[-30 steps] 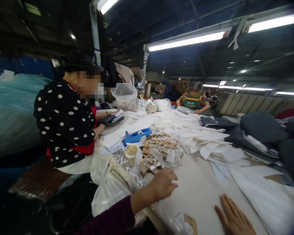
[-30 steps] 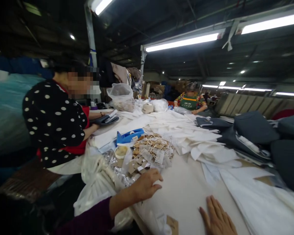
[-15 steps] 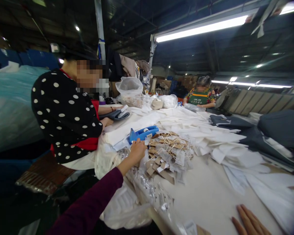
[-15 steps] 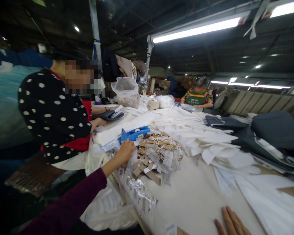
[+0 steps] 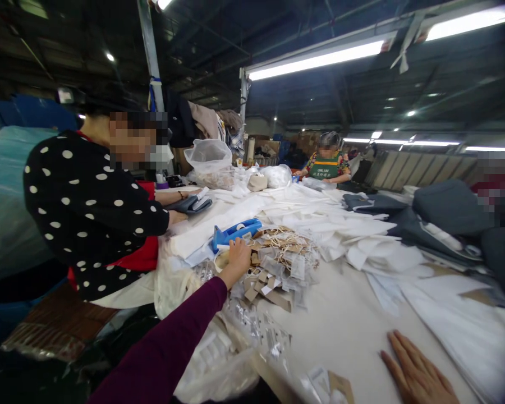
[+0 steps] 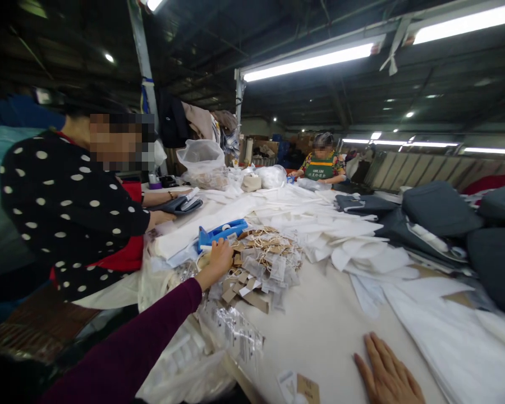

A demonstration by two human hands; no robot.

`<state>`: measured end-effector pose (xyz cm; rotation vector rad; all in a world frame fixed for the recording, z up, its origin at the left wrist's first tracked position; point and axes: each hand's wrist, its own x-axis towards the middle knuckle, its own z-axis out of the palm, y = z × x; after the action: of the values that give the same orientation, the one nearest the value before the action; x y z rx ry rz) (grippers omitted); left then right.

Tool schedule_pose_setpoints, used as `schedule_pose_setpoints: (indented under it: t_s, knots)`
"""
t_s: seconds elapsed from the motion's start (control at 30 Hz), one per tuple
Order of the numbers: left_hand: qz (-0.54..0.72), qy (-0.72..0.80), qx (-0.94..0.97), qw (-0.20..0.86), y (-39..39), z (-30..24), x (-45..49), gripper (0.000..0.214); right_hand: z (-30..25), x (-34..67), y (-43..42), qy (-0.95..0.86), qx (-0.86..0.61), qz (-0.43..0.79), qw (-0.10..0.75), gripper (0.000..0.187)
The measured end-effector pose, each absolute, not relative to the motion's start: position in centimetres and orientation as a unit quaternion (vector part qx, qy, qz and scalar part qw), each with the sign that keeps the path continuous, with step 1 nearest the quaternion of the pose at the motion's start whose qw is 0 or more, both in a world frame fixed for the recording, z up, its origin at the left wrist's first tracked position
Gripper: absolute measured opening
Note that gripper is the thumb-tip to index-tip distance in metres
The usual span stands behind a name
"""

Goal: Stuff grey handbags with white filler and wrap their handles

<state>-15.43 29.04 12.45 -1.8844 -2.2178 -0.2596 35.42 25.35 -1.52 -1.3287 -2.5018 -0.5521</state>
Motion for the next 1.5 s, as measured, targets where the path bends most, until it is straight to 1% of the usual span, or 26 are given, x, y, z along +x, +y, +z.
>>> schedule_pose_setpoints:
  t_s: [0.1, 0.2, 0.37, 0.5, 0.6, 0.7, 0.77, 0.87, 0.93, 1.0, 1.07, 1.13, 1.2, 1.27, 1.33, 1.4, 1.43, 1.5]
  knots:
    - [-0.083, -0.749, -0.647, 0.118, 28.9, 12.8, -15.3, 0.025, -0.4, 34.3, 24.4, -0.852, -0.470, -0.178, 0.146, 0.046]
    - [-0.079, -0.739, -0.657, 0.128, 28.7, 13.4, -14.8, 0.026, 0.4, 33.5, 24.0, -0.845, -0.490, -0.162, 0.142, 0.044]
    - [-0.075, -0.729, -0.663, 0.153, 27.6, 15.0, -13.9, 0.027, 0.7, 32.7, 24.0, -0.832, -0.506, -0.179, 0.142, 0.045]
    - [-0.079, -0.738, -0.648, 0.169, 25.7, 17.0, -14.4, 0.022, 1.3, 32.0, 23.8, -0.819, -0.526, -0.171, 0.156, 0.046]
    - [-0.078, -0.738, -0.652, 0.155, 23.7, 18.9, -15.6, 0.018, 1.7, 31.6, 23.6, -0.804, -0.547, -0.151, 0.175, 0.051]
    - [-0.132, -0.738, -0.651, 0.121, 21.6, 21.2, -17.1, 0.012, 1.7, 31.5, 23.7, -0.799, -0.557, -0.127, 0.187, 0.054]
    - [-0.217, -0.727, -0.645, 0.090, 20.2, 22.7, -17.8, 0.008, 1.9, 31.7, 23.9, -0.798, -0.560, -0.098, 0.201, 0.054]
    - [-0.403, -0.679, -0.614, -0.020, 18.1, 24.8, -17.6, 0.007, 3.9, 31.4, 24.0, -0.782, -0.567, -0.012, 0.258, 0.052]
    - [-0.541, -0.608, -0.570, -0.112, 16.4, 25.8, -16.4, 0.012, 7.0, 30.5, 23.0, -0.765, -0.557, 0.074, 0.316, 0.048]
    - [-0.652, -0.516, -0.522, -0.189, 14.3, 26.3, -14.2, 0.019, 11.4, 28.6, 20.5, -0.748, -0.526, 0.178, 0.363, 0.043]
    - [-0.716, -0.436, -0.485, -0.250, 12.2, 26.4, -11.0, 0.021, 16.1, 26.0, 16.8, -0.736, -0.472, 0.325, 0.359, 0.037]
    - [-0.740, -0.384, -0.464, -0.300, 10.2, 26.2, -7.1, 0.020, 20.3, 23.1, 13.1, -0.681, -0.413, 0.491, 0.353, 0.038]
    - [-0.738, -0.354, -0.454, -0.353, 8.3, 25.6, -2.9, 0.019, 23.2, 20.7, 10.5, -0.596, -0.367, 0.600, 0.387, 0.041]
    - [-0.711, -0.335, -0.458, -0.415, 6.7, 24.8, 1.1, 0.017, 24.8, 19.4, 9.4, -0.506, -0.326, 0.654, 0.459, 0.037]
    - [-0.671, -0.322, -0.475, -0.469, 5.5, 24.0, 4.3, 0.014, 25.4, 19.6, 9.2, -0.432, -0.294, 0.648, 0.555, 0.027]
    - [-0.599, -0.311, -0.525, -0.519, 4.9, 23.2, 6.3, 0.013, 25.8, 20.9, 9.1, -0.390, -0.279, 0.613, 0.627, 0.018]
    - [-0.543, -0.306, -0.561, -0.545, 5.0, 22.8, 6.8, 0.011, 25.9, 21.7, 8.9, -0.383, -0.278, 0.599, 0.646, 0.016]
    - [-0.414, -0.304, -0.636, -0.577, 6.1, 21.8, 7.2, 0.012, 25.9, 23.6, 8.1, -0.384, -0.295, 0.581, 0.654, 0.016]
